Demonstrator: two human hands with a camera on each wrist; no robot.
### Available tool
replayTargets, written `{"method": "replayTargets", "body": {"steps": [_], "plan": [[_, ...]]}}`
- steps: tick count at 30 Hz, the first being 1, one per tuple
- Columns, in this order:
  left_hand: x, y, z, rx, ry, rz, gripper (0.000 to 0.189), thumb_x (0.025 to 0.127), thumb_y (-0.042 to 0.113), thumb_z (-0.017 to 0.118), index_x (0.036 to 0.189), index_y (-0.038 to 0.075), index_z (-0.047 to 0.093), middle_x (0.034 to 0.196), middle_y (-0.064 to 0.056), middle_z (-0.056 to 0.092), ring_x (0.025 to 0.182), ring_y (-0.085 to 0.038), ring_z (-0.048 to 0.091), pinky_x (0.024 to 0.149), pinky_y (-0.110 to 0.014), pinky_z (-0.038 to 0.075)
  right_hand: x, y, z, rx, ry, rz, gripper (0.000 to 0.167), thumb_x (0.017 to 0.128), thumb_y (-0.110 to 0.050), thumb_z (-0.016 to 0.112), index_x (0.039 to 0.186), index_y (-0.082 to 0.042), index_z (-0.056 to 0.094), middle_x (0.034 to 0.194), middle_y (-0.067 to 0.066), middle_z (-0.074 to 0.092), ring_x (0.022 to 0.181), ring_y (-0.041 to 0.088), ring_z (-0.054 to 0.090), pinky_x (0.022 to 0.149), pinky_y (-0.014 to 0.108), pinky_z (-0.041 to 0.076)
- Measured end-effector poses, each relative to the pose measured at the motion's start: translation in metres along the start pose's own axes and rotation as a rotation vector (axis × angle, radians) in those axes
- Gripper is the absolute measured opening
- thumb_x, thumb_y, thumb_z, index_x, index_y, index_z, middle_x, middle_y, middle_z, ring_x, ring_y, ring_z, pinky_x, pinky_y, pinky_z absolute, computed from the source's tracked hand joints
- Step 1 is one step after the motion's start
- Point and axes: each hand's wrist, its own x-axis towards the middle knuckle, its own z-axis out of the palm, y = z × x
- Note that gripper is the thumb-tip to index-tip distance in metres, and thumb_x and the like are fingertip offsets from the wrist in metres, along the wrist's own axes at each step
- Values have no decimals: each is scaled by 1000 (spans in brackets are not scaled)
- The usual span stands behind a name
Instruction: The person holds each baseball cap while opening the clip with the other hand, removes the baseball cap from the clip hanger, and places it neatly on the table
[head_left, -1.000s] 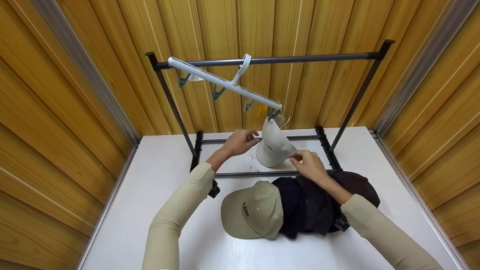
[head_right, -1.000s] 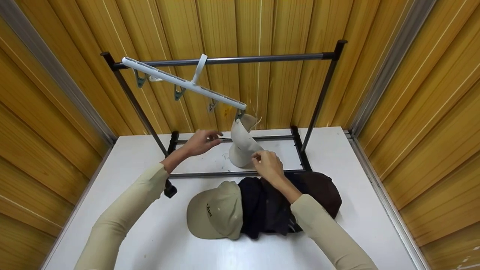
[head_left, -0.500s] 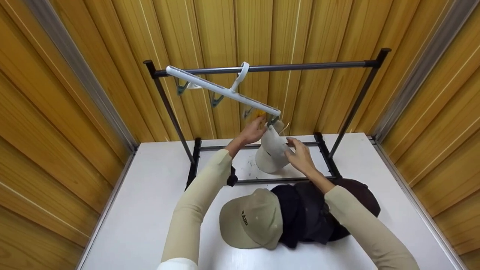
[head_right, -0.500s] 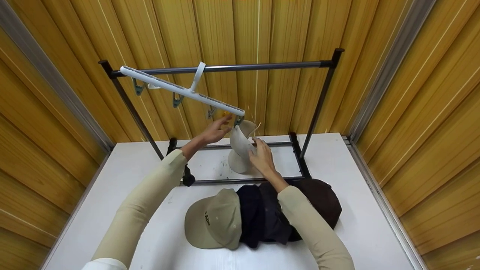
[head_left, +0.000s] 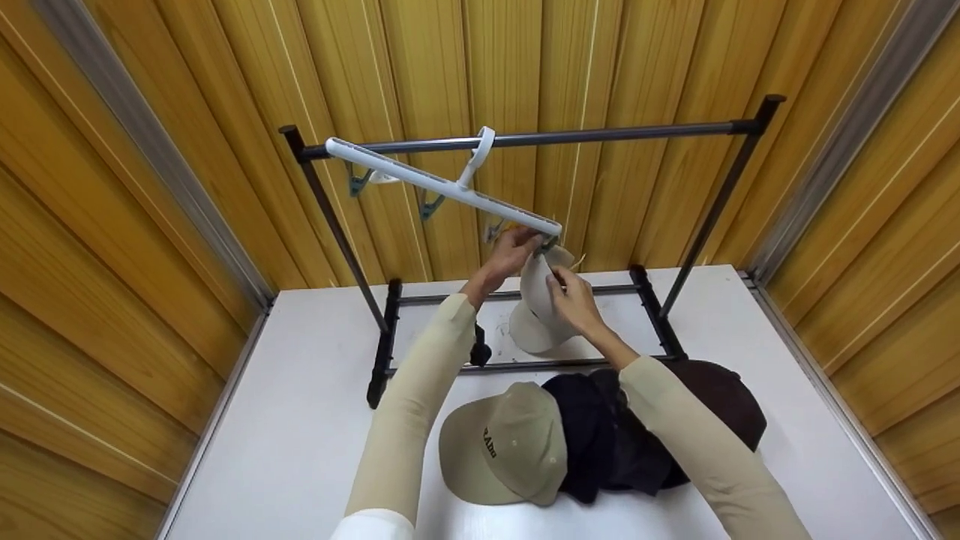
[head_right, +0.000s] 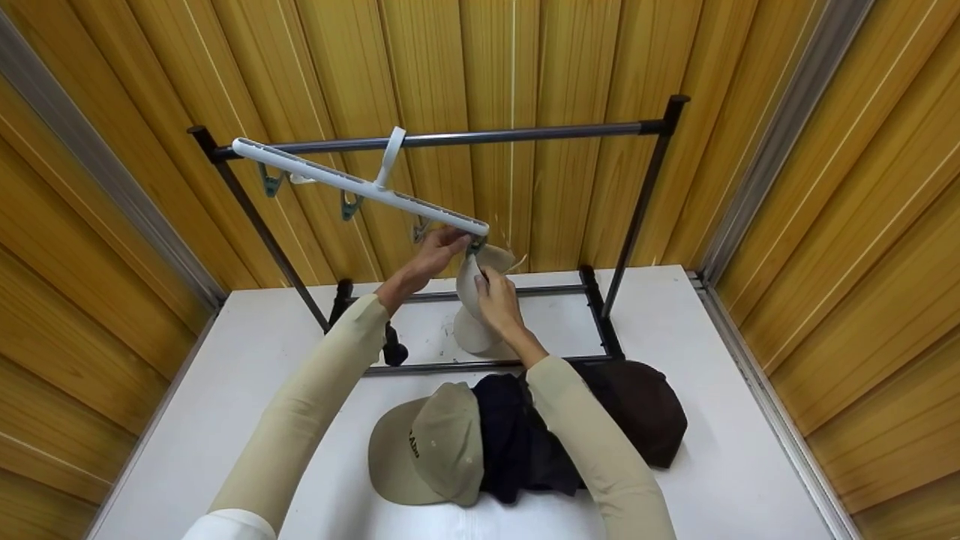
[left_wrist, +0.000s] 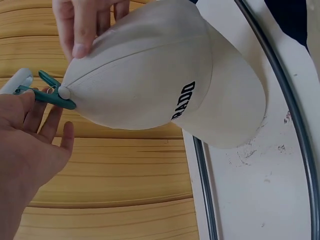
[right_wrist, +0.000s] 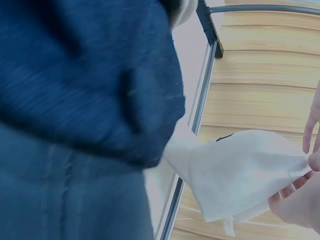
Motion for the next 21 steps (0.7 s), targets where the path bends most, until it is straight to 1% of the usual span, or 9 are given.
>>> {"method": "replayTargets", "body": {"steps": [2,4,6,10,13,16,21], "plan": [[1,-2,0,-30,-2,16,35,101,12,48,135,3,54,135,-15,59,127,-24,55,109,-36,41,3,-3,1,9,3,13,27,99,-9,49,118,6,62,112,24,68,105,35,65,92,48,49],[2,-3,1,-51,-12,17,36,101,11,49,135,0,52,134,-17,59,127,-25,56,107,-35,43,5,-5,2,11,12,36,27,99,-10,50,119,5,61,112,24,68,104,35,65,91,48,49],[3,-4,1,-63,-27,2,36,101,11,48,136,0,50,135,-18,58,127,-25,55,107,-34,43,6,-6,3,3,17,62,28,99,-10,51,120,5,61,112,23,68,102,34,65,90,47,48],[4,-5,0,-78,-68,-27,38,102,11,46,138,-2,45,138,-20,55,131,-26,51,110,-35,40,8,-7,3,-19,26,86,26,97,-6,51,119,5,62,112,24,68,101,34,64,89,49,47],[4,-7,-2,-62,-95,-40,39,102,10,45,139,-1,44,140,-19,53,133,-26,49,112,-36,37,9,-6,3,-38,30,94,26,97,-4,51,119,5,63,111,24,68,100,35,64,89,49,47],[5,-8,-3,-54,-108,-49,38,102,11,45,139,0,45,140,-18,53,132,-25,49,113,-37,36,10,-4,2,-52,35,101,26,97,-4,51,118,5,64,109,24,69,98,34,64,88,49,47],[6,-8,-2,-92,-99,-56,40,102,13,46,141,3,45,142,-14,53,134,-23,48,114,-37,35,11,-4,1,-65,28,105,25,96,-4,51,116,6,65,104,24,70,94,34,63,86,49,47]]}}
